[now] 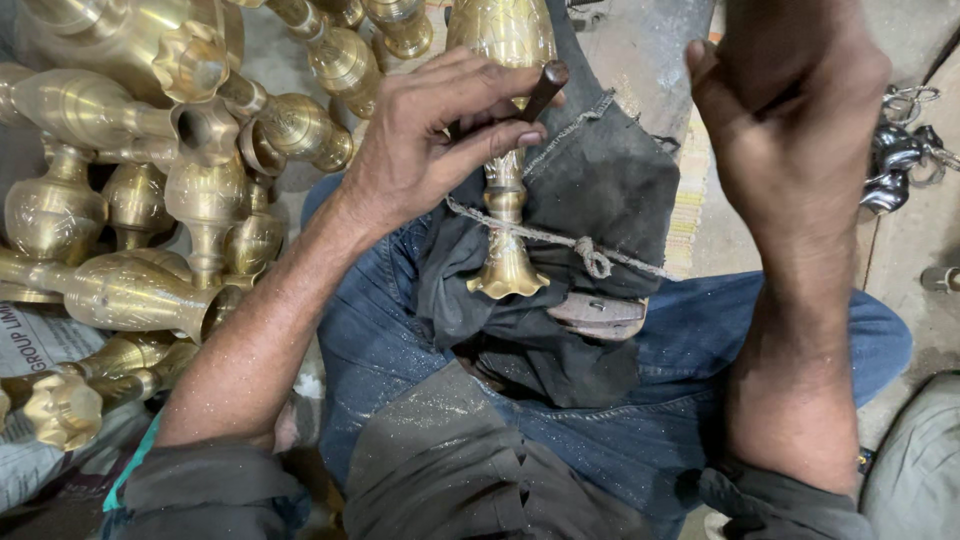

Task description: The person sits on the workshop floor with a brass vase held against a cloth-wrapped support on their lap. They hold a chisel against the vase surface and strike it with a wooden mallet, repositioning the chisel repeatedly to carve a decorative pattern into the brass.

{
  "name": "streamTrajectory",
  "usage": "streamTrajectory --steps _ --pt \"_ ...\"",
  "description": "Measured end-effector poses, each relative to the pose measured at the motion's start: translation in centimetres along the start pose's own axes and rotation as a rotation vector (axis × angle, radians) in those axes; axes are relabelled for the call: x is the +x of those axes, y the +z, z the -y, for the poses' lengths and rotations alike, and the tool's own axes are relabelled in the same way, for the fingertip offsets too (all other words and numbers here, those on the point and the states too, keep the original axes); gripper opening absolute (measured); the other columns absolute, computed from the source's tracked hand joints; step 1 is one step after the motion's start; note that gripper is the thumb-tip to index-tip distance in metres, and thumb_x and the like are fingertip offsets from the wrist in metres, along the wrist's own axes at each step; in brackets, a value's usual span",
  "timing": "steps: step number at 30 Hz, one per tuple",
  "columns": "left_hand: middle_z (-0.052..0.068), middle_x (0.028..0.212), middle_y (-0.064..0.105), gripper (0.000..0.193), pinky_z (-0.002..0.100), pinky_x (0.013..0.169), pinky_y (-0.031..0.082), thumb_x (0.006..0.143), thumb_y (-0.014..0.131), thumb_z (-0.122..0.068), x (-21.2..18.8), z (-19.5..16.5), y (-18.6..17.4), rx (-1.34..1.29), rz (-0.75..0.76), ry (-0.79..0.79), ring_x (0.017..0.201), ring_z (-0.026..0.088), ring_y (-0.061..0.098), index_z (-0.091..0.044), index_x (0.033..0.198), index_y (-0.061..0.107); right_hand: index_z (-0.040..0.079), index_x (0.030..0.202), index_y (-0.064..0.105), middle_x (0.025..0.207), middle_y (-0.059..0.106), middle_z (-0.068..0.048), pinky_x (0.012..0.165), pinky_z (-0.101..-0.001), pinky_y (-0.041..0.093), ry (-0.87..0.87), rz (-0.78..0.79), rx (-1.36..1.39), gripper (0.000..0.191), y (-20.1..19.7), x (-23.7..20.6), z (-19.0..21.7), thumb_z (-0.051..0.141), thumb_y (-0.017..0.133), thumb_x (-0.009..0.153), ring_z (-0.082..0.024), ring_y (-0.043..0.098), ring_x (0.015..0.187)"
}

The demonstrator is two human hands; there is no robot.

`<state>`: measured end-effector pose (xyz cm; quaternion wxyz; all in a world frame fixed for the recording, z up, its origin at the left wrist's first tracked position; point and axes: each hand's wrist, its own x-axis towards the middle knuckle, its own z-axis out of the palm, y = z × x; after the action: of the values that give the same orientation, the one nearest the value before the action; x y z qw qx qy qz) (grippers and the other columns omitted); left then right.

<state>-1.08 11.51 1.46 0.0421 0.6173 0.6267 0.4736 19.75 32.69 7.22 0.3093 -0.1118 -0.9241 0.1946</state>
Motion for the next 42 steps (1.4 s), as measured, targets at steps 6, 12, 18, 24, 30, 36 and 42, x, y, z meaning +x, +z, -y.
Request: streamTrajectory --steps 6,12,18,24,30,36,42 --pt "0.005 0.112 0.077 0.033 0.032 0.087 0.057 0.102 0.082 -0.014 -0.4 0.6 0.1 -0.021 -0.002 0.094 0.099 0.014 0.07 -0.008 0.132 0.07 0.004 0.094 0.054 0.083 0.061 -0.012 0.069 -0.0378 0.046 -0.085 0.012 -0.016 0.027 -0.3 0.8 1.2 0.004 0.08 0.1 -0.025 0.063 0.076" --pt "0.002 0.103 0.075 0.038 0.035 0.085 0.056 0.1 0.086 -0.016 -0.3 0.7 -0.2 -0.025 0.014 0.032 0.095 0.016 0.068 -0.008 0.134 0.071 0.002 0.105 0.061 0.089 0.064 -0.013 0.08 -0.0444 0.052 -0.302 0.057 -0.528 0.03 -1.0 0.5 1.7 0.002 0.086 0.09 -0.031 0.066 0.085" --pt "0.003 0.098 0.073 0.036 0.036 0.085 0.054 0.098 0.087 -0.016 -0.3 0.7 -0.3 0.003 0.026 0.05 0.094 0.018 0.066 -0.01 0.131 0.073 0.001 0.108 0.059 0.097 0.064 -0.015 0.079 -0.0435 0.051 -0.209 0.106 -0.309 0.023 -0.7 -0.2 0.1 -0.004 0.077 0.094 -0.034 0.065 0.092" --pt "0.004 0.094 0.072 0.023 0.038 0.082 0.052 0.096 0.087 -0.017 -0.5 1.1 -0.3 0.019 0.031 0.062 0.092 0.019 0.064 -0.01 0.112 0.072 0.0 0.107 0.06 0.098 0.064 -0.015 0.08 -0.0422 0.051 -0.213 0.041 -0.313 0.025 -0.1 -0.3 -0.2 -0.01 0.07 0.086 -0.034 0.065 0.092" --pt "0.0 0.1 0.075 0.025 0.036 0.087 0.054 0.098 0.087 -0.018 -0.5 1.5 -0.2 -0.042 0.041 0.099 0.096 0.016 0.066 -0.012 0.119 0.076 0.002 0.105 0.061 0.092 0.067 -0.012 0.073 -0.043 0.051 -0.152 0.053 -0.327 0.025 -0.4 0.7 1.2 0.002 0.082 0.091 -0.032 0.067 0.082" --pt "0.004 0.091 0.073 0.024 0.039 0.085 0.052 0.09 0.09 -0.014 -0.8 2.2 -0.6 -0.005 0.039 0.095 0.089 0.018 0.064 -0.008 0.108 0.075 0.0 0.11 0.06 0.096 0.067 -0.012 0.078 -0.0387 0.05 -0.183 0.043 -0.274 0.025 0.2 1.0 1.6 -0.001 0.077 0.092 -0.027 0.066 0.088" --pt "0.005 0.117 0.076 0.033 0.032 0.089 0.056 0.098 0.085 -0.012 -1.6 2.7 -0.6 -0.135 -0.006 0.076 0.099 0.017 0.065 -0.009 0.128 0.073 0.005 0.105 0.057 0.1 0.062 -0.01 0.09 -0.0422 0.047 -0.275 0.11 -0.543 0.024 0.4 0.6 1.5 0.001 0.074 0.088 -0.029 0.063 0.099"
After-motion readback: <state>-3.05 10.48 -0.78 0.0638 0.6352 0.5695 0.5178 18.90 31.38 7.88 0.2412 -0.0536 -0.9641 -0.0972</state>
